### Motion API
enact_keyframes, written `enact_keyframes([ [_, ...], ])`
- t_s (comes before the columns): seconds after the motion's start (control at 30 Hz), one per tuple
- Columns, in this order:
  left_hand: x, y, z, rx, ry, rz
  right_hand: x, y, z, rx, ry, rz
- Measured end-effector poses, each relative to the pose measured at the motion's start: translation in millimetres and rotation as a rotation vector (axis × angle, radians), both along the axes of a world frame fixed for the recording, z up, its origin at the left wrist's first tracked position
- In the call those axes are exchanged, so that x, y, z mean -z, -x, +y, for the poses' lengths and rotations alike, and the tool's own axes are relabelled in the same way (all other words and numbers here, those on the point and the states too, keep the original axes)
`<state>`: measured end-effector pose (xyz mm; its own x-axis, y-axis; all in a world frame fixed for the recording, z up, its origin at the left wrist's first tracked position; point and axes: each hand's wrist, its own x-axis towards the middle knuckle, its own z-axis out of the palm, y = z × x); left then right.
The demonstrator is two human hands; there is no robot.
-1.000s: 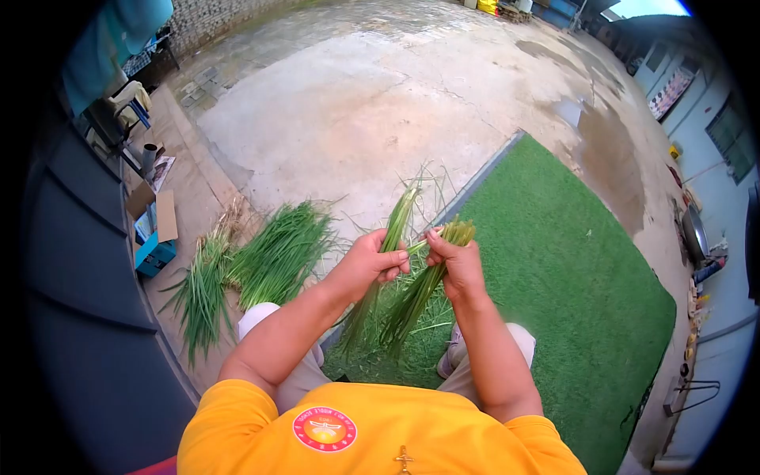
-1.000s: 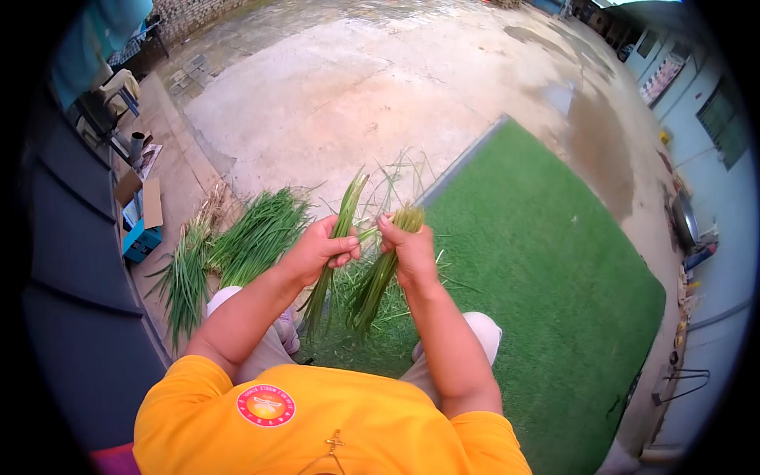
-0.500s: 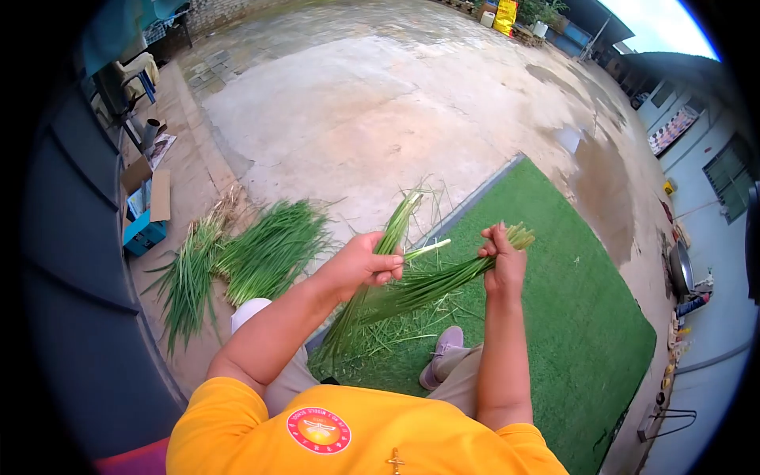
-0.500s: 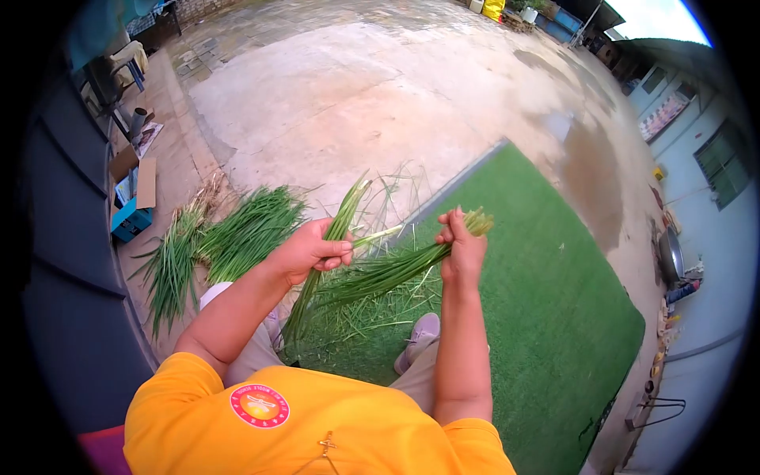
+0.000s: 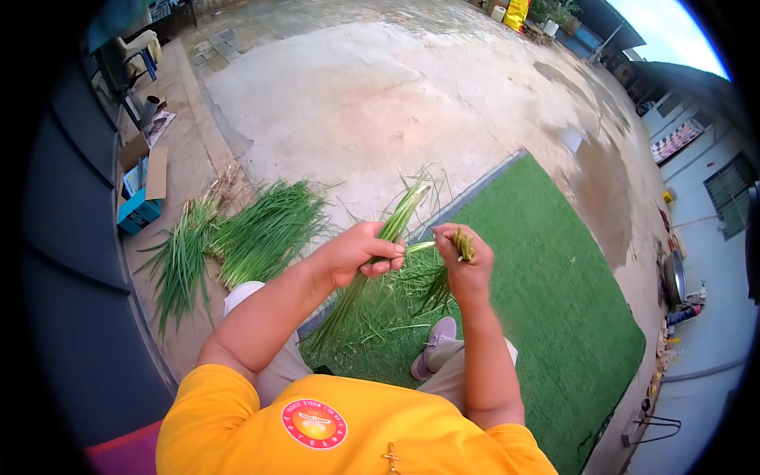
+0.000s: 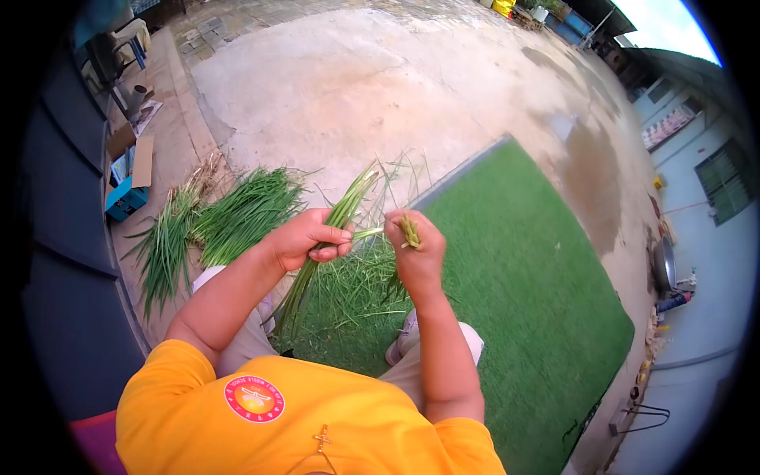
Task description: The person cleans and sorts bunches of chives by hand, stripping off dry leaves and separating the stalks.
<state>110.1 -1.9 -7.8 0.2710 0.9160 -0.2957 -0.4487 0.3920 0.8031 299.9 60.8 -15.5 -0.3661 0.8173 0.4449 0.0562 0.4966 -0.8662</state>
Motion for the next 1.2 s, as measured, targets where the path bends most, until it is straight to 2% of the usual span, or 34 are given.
enact_keyframes([
  [0.07, -3.4, -2.4, -1.2, 0.015, 0.001, -0.020, -4.9, 2.6, -8.1, 0.078, 0.466, 0.105],
  [0.1, -7.9, -7.1, -2.9, 0.007, -0.044, 0.057, -3.8, 3.8, -8.4, 0.077, 0.466, 0.103],
  [0.17, -8.3, -9.6, -3.7, -0.003, -0.087, 0.131, 0.4, 5.2, -7.7, -0.027, 0.824, 0.434],
  [0.23, -3.0, -10.4, -2.0, -0.009, -0.294, 0.405, 4.2, 7.2, -7.0, -0.040, 0.931, 0.515],
  [0.27, -3.5, -10.5, -2.4, -0.011, -0.293, 0.401, 6.5, 7.5, -6.6, -0.054, 1.037, 0.602],
  [0.33, -8.5, -10.3, -3.7, -0.052, -0.459, 0.768, 12.0, 5.9, -4.2, -0.057, 1.083, 0.641],
  [0.37, -8.2, -10.1, -3.9, -0.054, -0.459, 0.766, 15.0, 5.4, -2.0, -0.062, 1.126, 0.685],
  [0.43, -7.1, -8.9, -4.0, -0.090, -0.715, 1.171, 24.3, 3.5, 2.0, -0.068, 1.129, 0.703],
  [0.53, 0.1, -8.8, -2.8, -0.196, -0.838, 1.253, 29.8, 0.0, 7.7, -0.026, 1.101, 0.740],
  [0.57, -1.0, -6.0, -3.2, -0.201, -0.841, 1.256, 29.1, -1.3, 10.5, 0.021, 1.071, 0.757],
  [0.63, -10.5, 3.4, -5.4, -0.234, -0.519, 0.977, 17.5, -13.1, 20.7, 0.074, 1.066, 0.738],
  [0.67, -10.6, 11.1, -2.3, -0.241, -0.436, 0.705, 14.6, -20.2, 24.3, 0.082, 1.000, 0.677],
  [0.7, -9.7, 15.1, -1.4, -0.247, -0.443, 0.713, 11.4, -22.2, 24.3, 0.089, 0.934, 0.617],
  [0.77, -5.8, 19.7, 0.0, -0.264, -0.313, 0.286, 4.6, -20.4, 19.4, 0.120, 0.903, 0.575],
  [0.9, -2.6, 16.9, 1.9, -0.218, -0.227, 0.218, 5.3, -12.1, 11.0, 0.049, 0.969, 0.454],
  [0.97, -1.8, 12.2, 2.2, -0.195, -0.218, 0.212, -3.9, -3.7, 4.3, -0.071, 0.871, 0.221],
  [1.2, 12.3, -13.8, 5.3, 0.007, -0.163, 0.180, 0.1, 1.8, -1.4, -0.136, 0.981, 0.390],
])
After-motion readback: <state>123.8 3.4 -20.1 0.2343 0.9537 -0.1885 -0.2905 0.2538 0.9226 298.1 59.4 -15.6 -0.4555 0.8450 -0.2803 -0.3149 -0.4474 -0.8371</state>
